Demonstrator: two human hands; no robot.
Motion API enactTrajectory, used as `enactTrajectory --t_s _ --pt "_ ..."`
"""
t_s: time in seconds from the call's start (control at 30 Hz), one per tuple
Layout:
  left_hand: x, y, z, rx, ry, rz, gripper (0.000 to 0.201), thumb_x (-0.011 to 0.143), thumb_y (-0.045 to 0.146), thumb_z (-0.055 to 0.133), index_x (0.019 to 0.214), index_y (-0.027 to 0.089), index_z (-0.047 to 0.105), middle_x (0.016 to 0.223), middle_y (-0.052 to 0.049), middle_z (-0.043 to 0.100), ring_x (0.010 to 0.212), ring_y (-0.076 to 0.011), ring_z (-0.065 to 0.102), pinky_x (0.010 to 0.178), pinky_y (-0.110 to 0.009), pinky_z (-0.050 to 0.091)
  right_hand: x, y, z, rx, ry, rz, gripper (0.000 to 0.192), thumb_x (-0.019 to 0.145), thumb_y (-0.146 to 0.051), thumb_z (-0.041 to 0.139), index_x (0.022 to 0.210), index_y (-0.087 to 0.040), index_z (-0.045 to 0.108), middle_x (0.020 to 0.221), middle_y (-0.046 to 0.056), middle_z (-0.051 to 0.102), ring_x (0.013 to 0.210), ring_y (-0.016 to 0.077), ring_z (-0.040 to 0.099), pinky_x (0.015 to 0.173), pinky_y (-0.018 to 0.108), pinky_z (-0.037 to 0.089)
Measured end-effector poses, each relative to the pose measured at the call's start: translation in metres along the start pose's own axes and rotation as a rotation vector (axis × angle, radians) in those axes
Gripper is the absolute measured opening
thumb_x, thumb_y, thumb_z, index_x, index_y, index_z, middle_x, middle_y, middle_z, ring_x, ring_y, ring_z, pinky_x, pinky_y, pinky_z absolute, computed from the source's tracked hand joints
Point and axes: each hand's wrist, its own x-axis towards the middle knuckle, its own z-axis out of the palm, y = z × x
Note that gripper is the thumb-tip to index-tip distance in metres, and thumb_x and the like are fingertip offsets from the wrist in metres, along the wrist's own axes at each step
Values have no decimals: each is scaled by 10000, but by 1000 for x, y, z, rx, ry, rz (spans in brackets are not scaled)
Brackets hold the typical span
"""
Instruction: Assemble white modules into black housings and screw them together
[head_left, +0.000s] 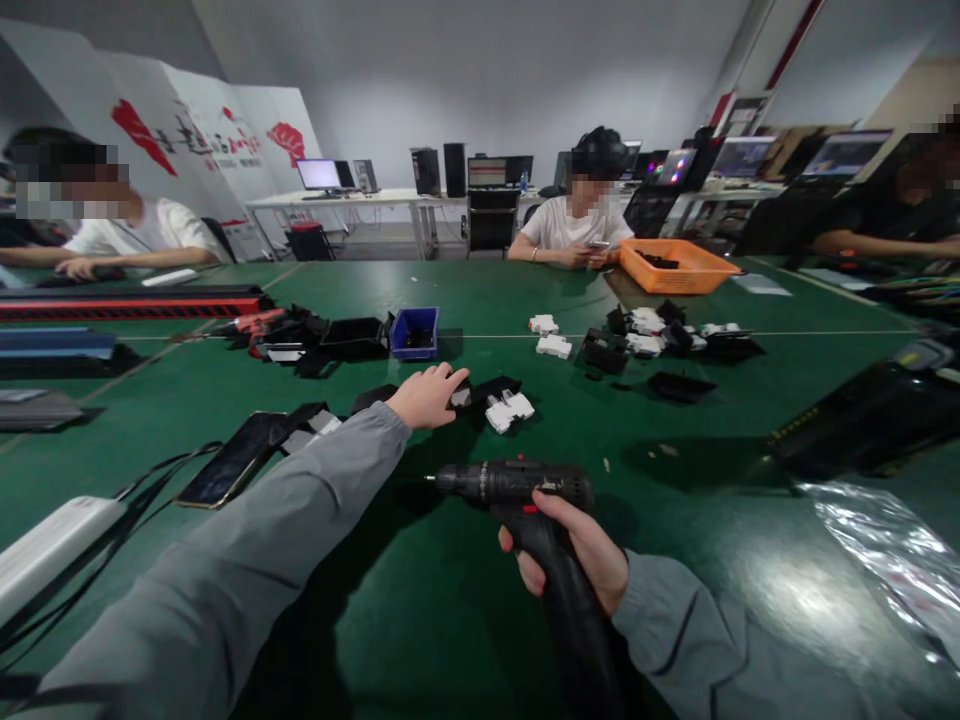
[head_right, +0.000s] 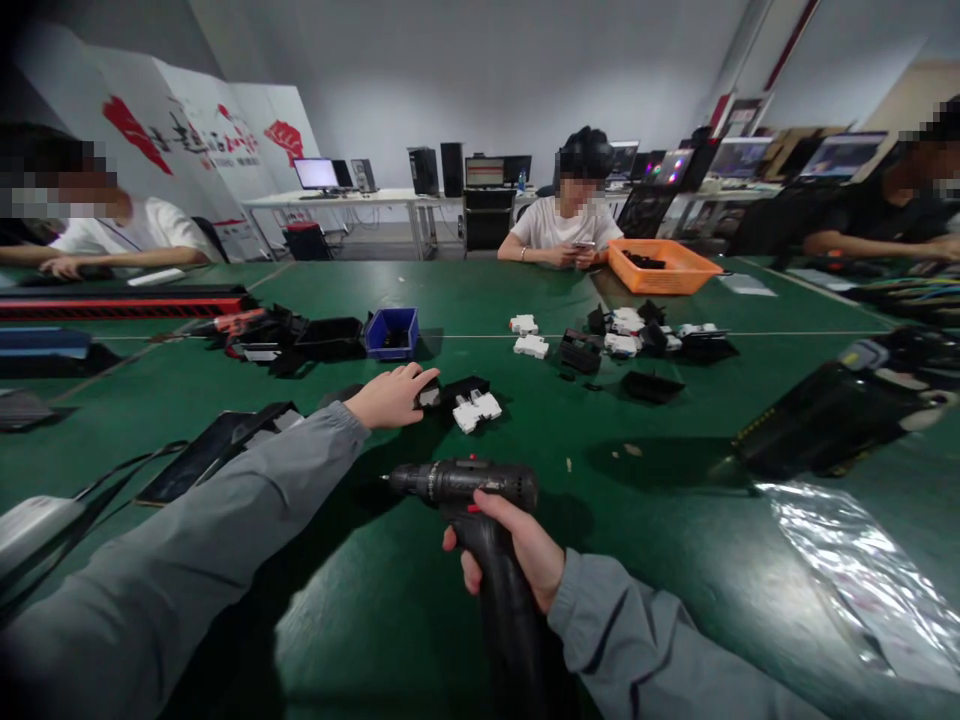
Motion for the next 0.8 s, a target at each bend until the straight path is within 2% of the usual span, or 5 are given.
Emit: enactTrajectory --t_s 0.23,0.43,0.53,0.67,0.8 --pt "-27 -4 -7 -3 155 55 728 831 297 659 1475 190 336 1476 -203 392 1343 -373 391 1018 -495 405 -1 -3 1 1 16 -2 679 867 -714 423 884 -83 676 484 12 540 463 122 491 505 244 332" --pt "-104 -5 7 -175 402 139 298 895 197 520 1187 192 576 1156 -117 622 1101 -262 571 941 -421 472 -6 -14 -6 -38 71 57 666 897 -674 437 890 -55 684 514 31 562 472 114 509 501 229 381" --pt "-142 -4 23 -237 389 249 190 882 139 509 1028 188 620 969 -79 666 905 -213 602 811 -364 491 -12 -28 -8 -50 143 63 587 911 -609 487 1002 -59 669 662 85 666 493 122 552 494 234 432" --pt "-163 -1 28 -302 321 291 166 878 128 494 959 186 627 845 -55 660 791 -179 596 718 -322 470 -24 -55 -17 -168 399 43 469 897 -477 614 1216 -134 587 974 145 739 585 142 638 533 251 514" --pt "-161 -1 26 -336 279 375 161 870 142 489 932 192 629 759 -28 639 701 -151 597 638 -288 451 -41 -77 -35 -441 608 87 467 853 -539 659 963 -86 677 786 130 720 617 161 648 570 255 532"
